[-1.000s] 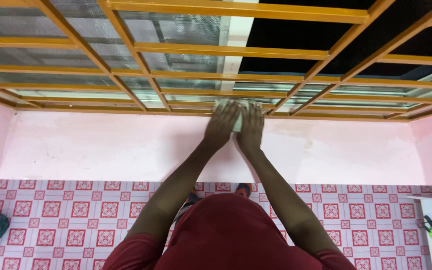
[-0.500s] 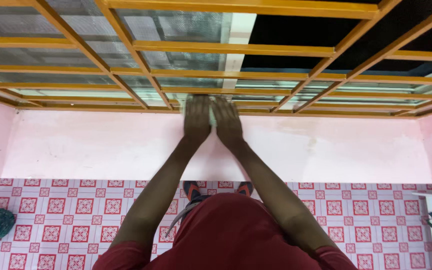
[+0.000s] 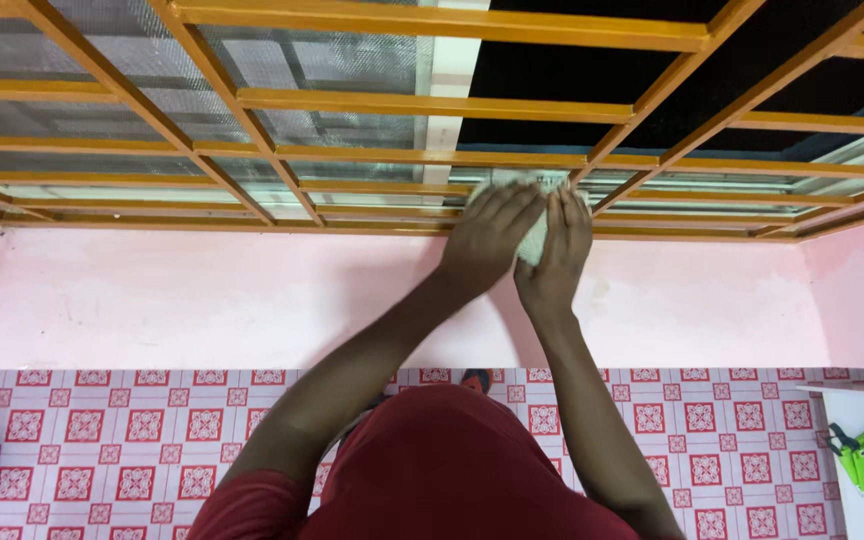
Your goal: The person cleans a window grille with a cloth, wiping the individual bars and the frame.
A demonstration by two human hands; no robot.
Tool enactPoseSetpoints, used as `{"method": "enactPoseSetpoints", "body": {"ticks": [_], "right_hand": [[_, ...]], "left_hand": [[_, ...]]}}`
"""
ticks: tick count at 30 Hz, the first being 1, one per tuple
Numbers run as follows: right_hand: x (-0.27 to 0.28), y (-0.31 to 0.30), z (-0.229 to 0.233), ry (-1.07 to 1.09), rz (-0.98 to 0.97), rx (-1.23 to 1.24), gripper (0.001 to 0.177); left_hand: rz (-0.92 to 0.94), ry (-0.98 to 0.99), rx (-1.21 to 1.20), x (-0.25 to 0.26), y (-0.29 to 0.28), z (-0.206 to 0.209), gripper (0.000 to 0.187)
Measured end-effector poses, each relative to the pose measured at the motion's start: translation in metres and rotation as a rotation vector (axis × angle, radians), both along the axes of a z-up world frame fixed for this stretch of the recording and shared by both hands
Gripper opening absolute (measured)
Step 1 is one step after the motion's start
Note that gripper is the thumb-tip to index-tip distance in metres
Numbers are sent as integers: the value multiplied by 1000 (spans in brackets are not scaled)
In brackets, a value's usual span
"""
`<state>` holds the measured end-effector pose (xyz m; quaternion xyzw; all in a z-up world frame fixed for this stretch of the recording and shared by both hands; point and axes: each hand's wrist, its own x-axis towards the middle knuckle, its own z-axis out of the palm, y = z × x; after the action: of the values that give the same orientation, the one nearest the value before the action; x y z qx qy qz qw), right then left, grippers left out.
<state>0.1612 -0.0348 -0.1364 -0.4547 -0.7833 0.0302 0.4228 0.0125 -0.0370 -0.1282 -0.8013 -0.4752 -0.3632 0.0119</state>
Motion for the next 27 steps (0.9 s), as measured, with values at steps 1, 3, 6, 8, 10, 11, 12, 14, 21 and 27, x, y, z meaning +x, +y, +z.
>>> {"method": "enactPoseSetpoints", "body": {"ticks": [1,3,6,8,10,11,12,14,21,27], "right_hand": [[-6,5,0,6,-43,35,72],[-40,16,-9,-64,-47,27,75],[-84,16,-9,-142,-18,44,78],[-116,13,-3,-147,14,52,77],[-143,2,-1,-95,161,-22,77],[-151,4,2,-90,164,-21,77],[-159,7,5,-106,194,-50,72],[-166,11,6,-121,232,-75,68],[-104,32,-17,-206,187,56,72],[-26,38,-6,-180,51,67,74]], "left_hand": [[34,-66,-96,-9,12,3,45],[71,-131,-189,-28,14,0,41],[103,1,-2,-69,5,-3,48],[275,16,-69,-92,-5,-2,59],[343,16,-95,-118,-28,0,59],[401,18,-96,-129,-32,6,59],[404,23,-94,-135,-36,10,59],[448,47,-141,-143,-42,15,54],[429,107,27,-86,-1,-30,48],[213,3,7,-7,30,-31,51]]}}
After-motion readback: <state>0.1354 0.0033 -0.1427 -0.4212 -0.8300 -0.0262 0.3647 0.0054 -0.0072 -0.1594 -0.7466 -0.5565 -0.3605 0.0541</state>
